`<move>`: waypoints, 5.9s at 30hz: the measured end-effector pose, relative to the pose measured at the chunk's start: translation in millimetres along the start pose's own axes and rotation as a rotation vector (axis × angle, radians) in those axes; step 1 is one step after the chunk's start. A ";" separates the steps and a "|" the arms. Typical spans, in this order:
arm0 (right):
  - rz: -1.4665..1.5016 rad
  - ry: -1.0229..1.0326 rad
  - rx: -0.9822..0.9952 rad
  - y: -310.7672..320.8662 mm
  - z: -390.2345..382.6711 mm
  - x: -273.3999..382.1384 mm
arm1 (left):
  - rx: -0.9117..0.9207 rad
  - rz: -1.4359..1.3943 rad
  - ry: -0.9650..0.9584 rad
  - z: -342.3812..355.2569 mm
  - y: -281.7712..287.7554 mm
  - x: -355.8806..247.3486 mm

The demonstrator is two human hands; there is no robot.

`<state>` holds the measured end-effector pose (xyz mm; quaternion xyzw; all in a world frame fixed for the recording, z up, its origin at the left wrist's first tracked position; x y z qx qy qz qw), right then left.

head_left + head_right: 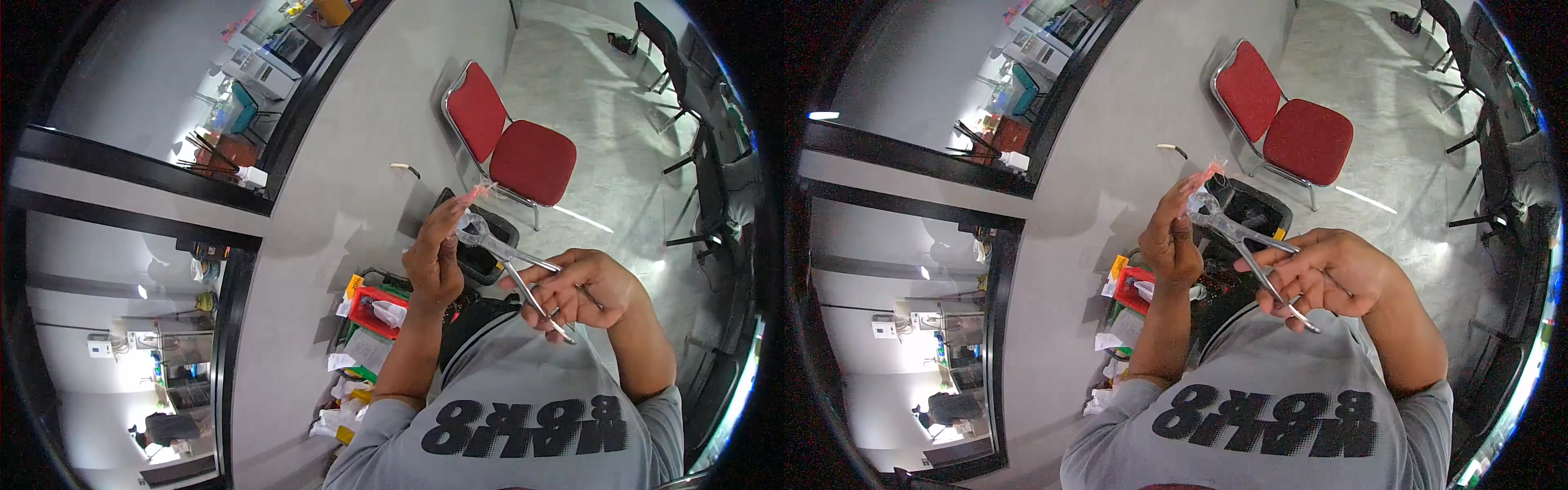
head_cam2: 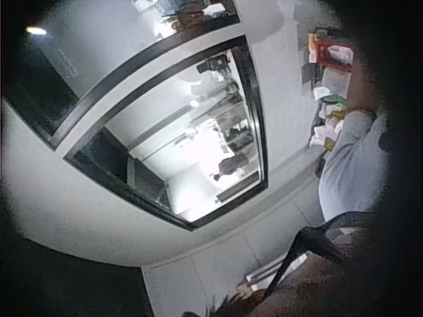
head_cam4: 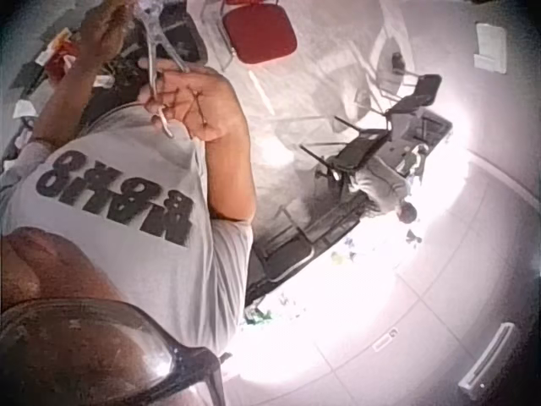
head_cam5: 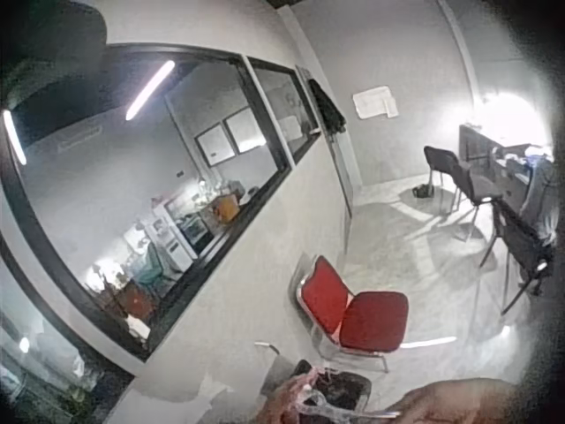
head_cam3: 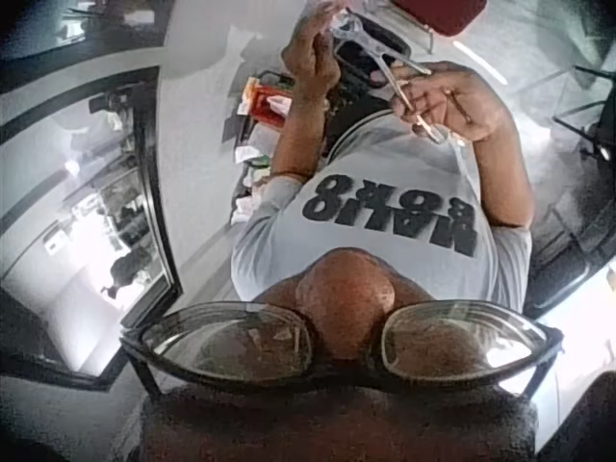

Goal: The person unwraps and trims excess material from a dental appliance using a pair of pliers and by hand.

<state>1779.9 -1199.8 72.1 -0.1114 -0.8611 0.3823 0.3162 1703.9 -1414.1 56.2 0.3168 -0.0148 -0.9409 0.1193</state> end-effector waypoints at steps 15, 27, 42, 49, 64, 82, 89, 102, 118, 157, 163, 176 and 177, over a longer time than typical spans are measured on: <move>-0.374 0.301 -0.182 0.9 10.2 6.4 | -0.293 -0.312 0.651 -22.1 0.9 51.4; -0.178 0.164 -0.081 10.8 1.0 -11.0 | -0.324 -0.869 1.212 -17.4 -5.0 58.0; -0.389 0.328 -0.017 15.7 -10.5 -17.5 | -0.195 -0.866 1.255 -17.3 -8.8 42.0; -0.587 0.276 0.052 11.7 -17.5 -15.2 | -0.067 -0.659 0.945 -7.7 -3.9 28.2; -0.325 0.332 0.067 16.3 -46.4 -11.1 | 0.074 -0.809 1.003 11.2 2.0 -2.1; -0.103 0.189 0.120 2.0 -24.5 -19.5 | 0.161 -0.144 0.218 4.0 -19.7 -10.9; 0.097 0.174 -0.017 -4.5 -20.5 -20.2 | 0.124 -0.073 0.130 3.3 -21.2 -9.2; 0.201 0.045 -0.002 -17.2 -14.1 -26.5 | 0.042 -0.065 0.209 -10.2 -29.9 10.6; -0.260 0.140 -0.070 -14.2 -11.8 -24.6 | 0.156 -0.431 0.401 -1.9 -36.1 20.1; -1.045 0.604 -0.362 -10.3 -24.9 -2.7 | 0.230 -0.461 0.566 -8.6 -49.0 35.9; -1.146 0.656 -0.363 -5.2 -36.1 9.1 | 0.214 -0.441 0.803 -16.2 -38.4 62.9; -0.724 0.440 -0.587 20.9 -21.1 2.1 | 0.198 -0.080 1.023 -40.6 -18.1 108.1; -0.656 0.420 -0.566 22.9 -18.3 1.3 | 0.321 -0.022 0.916 -39.1 -16.1 111.4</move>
Point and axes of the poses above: each hand's wrist, its own z-axis towards the middle knuckle, its own y-axis out of the back of the hand, x = y × z, the point moved 3 cm from there along z, towards the middle knuckle, and after that the axes turned 14 degrees about -x, right-handed, at the moved point
